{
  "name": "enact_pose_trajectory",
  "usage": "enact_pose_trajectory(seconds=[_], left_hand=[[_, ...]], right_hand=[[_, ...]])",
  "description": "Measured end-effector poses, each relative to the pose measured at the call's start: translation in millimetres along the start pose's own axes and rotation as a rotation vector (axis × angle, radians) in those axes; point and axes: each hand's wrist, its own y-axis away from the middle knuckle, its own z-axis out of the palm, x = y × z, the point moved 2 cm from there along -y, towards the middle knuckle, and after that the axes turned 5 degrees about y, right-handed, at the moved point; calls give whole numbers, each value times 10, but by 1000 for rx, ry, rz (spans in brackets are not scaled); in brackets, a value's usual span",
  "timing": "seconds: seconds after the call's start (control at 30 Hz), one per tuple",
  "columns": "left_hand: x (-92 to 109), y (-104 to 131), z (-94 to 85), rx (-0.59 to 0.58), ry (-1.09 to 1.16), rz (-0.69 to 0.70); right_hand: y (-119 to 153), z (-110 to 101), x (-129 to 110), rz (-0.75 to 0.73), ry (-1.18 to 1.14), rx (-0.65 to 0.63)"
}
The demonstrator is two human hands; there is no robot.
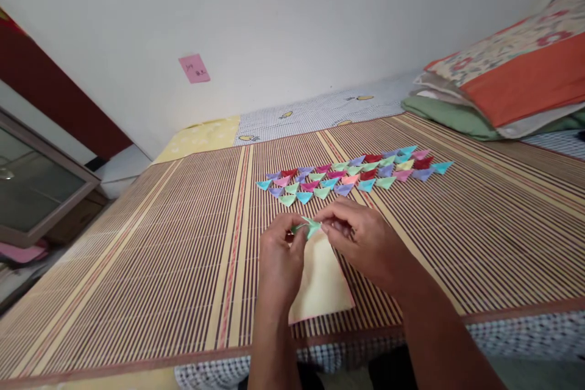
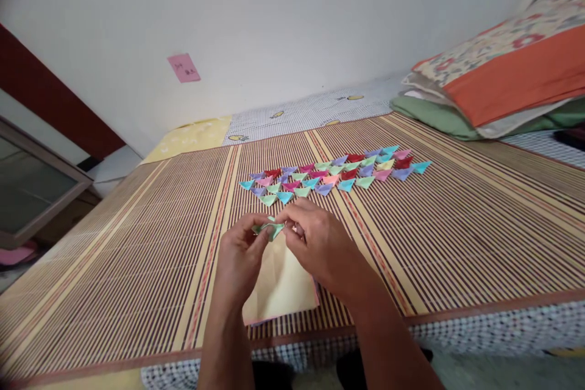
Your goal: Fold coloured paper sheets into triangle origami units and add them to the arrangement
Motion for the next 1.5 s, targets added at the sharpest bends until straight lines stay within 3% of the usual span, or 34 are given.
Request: enact_pose_trajectory(seconds=[0.27, 0.5, 0.63, 0.8, 1.27, 1.5], left_hand=[[-4, 22, -43, -93, 113, -94], [-17, 11, -35, -124, 149, -96], [-29, -9, -140, -83, 195, -172], [-47, -25, -281, 8, 201, -133], [13, 4, -319, -32, 36, -167], [88, 12, -321, 0, -41, -91]], right_hand=[[14, 127, -38, -77, 279, -195], [36, 139, -50, -111, 337, -254], [27, 111, -22, -93, 308, -231], [27, 96, -25, -100, 266, -213], [-11, 176, -24, -140, 280, -214], [-43, 185, 8, -198, 236, -120]])
